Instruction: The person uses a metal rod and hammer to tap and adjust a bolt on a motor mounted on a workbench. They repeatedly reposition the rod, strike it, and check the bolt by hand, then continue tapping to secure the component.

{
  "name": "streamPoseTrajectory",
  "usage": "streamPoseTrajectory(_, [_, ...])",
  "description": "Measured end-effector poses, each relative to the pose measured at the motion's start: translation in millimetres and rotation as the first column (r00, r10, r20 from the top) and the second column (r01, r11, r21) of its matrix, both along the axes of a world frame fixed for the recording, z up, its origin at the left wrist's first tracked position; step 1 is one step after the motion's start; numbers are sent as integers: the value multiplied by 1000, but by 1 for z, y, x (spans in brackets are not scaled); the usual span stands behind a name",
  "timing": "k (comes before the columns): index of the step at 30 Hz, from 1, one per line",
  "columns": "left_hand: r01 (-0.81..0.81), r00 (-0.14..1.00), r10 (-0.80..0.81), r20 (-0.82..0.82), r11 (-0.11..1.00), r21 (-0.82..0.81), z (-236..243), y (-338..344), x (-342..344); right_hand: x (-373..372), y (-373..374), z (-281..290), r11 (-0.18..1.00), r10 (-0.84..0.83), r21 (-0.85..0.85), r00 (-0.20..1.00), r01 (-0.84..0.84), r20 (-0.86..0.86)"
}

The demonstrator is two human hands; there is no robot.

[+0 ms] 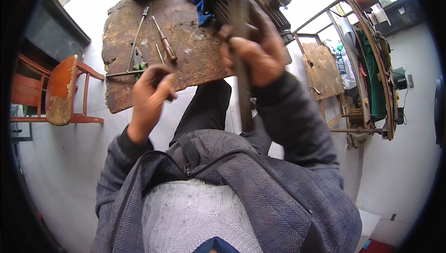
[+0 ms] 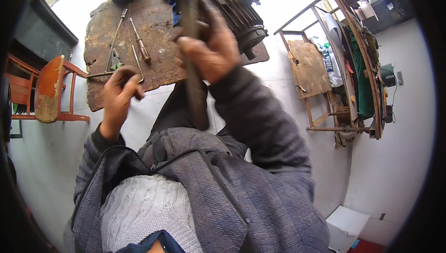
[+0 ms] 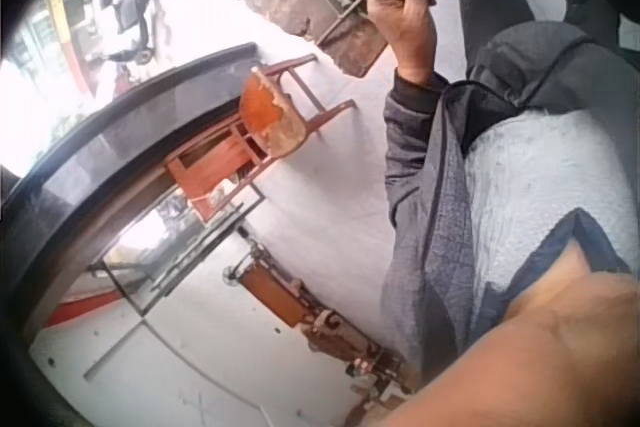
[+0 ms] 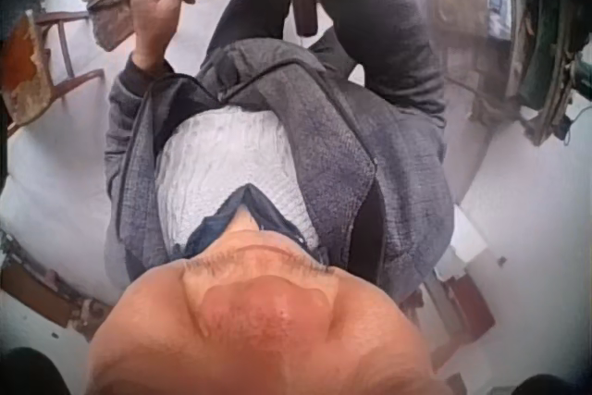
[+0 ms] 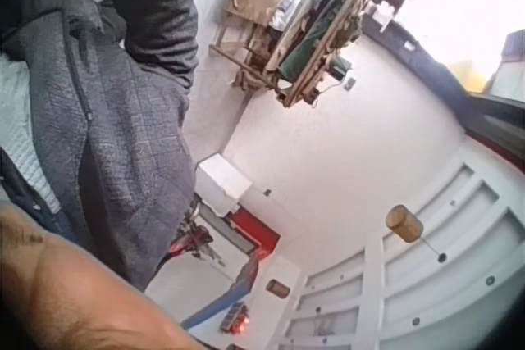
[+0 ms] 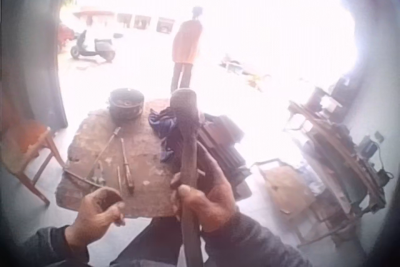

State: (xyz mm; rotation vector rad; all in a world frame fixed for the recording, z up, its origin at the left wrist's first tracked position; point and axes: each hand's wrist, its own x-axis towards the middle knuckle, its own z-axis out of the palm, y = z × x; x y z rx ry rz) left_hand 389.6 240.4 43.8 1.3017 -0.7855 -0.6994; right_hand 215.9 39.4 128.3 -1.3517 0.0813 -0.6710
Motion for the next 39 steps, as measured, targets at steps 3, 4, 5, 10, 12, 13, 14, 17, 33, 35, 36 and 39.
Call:
streamPoseTrajectory(3, [44,863,-53,502,999,30,-3,-78,-17,-74,-14,26,957,-259,-213,913,198,-315])
streamPoseTrajectory(4, [30,782,-92,617,994,110,-5,-104,-25,-90,-20,27,899,-411,-331,816,287,-406])
streamPoseTrajectory(5, [16,730,-84,678,994,106,-8,-128,-36,-106,-26,27,851,-508,-418,699,319,-502])
streamPoseTrajectory(10, [-121,642,-106,759,964,237,-22,-189,-69,-154,-39,10,779,-620,-491,589,389,-518])
streamPoseTrajectory(12, [-151,642,-104,760,954,258,-23,-194,-73,-163,-47,11,814,-578,-442,598,376,-556])
streamPoseTrajectory(13, [-170,615,-104,782,950,261,-22,-194,-73,-164,-53,12,805,-586,-473,600,358,-544])
streamPoseTrajectory(14, [-190,588,-105,802,946,263,-21,-193,-73,-162,-59,13,805,-573,-499,638,321,-514])
streamPoseTrajectory(17, [-240,554,-142,820,916,321,-15,-193,-73,-147,-81,15,711,-660,-663,551,235,-511])
streamPoseTrajectory(33, [14,664,27,747,999,-48,-46,-205,-68,-109,-87,9,508,-703,-855,522,-108,-484])
streamPoseTrajectory(35, [30,657,48,752,995,-90,-48,-206,-67,-105,-88,12,608,-662,-785,471,-118,-583])
streamPoseTrajectory(36, [39,654,66,753,992,-121,-49,-206,-67,-107,-89,17,695,-616,-711,423,-107,-665])
streamPoseTrajectory(39, [40,666,73,742,990,-134,-53,-207,-67,-113,-86,26,698,-645,-716,461,30,-609])
